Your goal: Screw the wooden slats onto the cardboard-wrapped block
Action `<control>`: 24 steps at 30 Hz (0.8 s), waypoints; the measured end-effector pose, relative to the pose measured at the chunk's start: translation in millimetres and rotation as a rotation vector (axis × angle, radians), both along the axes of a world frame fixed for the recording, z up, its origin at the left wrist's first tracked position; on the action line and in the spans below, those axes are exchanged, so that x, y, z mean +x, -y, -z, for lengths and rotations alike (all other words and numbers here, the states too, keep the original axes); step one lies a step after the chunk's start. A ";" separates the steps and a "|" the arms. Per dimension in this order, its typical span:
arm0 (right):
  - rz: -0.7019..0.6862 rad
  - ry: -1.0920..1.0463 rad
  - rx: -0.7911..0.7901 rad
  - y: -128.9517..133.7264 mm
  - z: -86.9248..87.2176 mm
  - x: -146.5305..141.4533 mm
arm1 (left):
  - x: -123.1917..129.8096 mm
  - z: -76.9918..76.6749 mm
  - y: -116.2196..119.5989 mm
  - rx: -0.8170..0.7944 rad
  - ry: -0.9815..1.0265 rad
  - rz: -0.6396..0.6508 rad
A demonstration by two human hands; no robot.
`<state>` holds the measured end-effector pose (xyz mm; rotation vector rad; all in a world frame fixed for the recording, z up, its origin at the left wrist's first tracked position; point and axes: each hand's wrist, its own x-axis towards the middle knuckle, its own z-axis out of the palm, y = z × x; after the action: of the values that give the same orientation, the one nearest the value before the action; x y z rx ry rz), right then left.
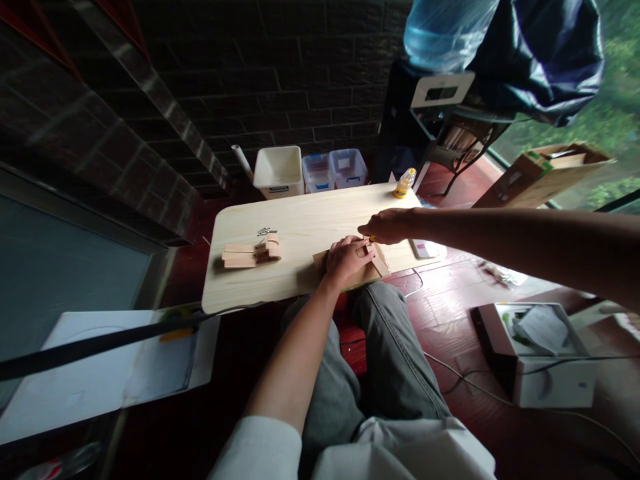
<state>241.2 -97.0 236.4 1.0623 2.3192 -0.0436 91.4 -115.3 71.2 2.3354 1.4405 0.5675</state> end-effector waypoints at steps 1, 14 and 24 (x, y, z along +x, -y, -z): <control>-0.011 0.000 0.000 -0.2 -0.3 1.5 | -0.2 -0.3 0.1 -0.005 -0.003 0.000; 0.009 -0.049 -0.019 -10.2 15.1 6.8 | -1.2 3.5 -0.8 0.007 0.011 -0.001; 0.049 -0.035 0.002 -2.8 10.8 5.9 | 0.3 2.1 -1.1 -0.002 -0.004 0.001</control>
<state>247.0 -94.2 225.5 1.1276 2.3247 -0.0787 91.7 -114.2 69.1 2.3365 1.4405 0.5610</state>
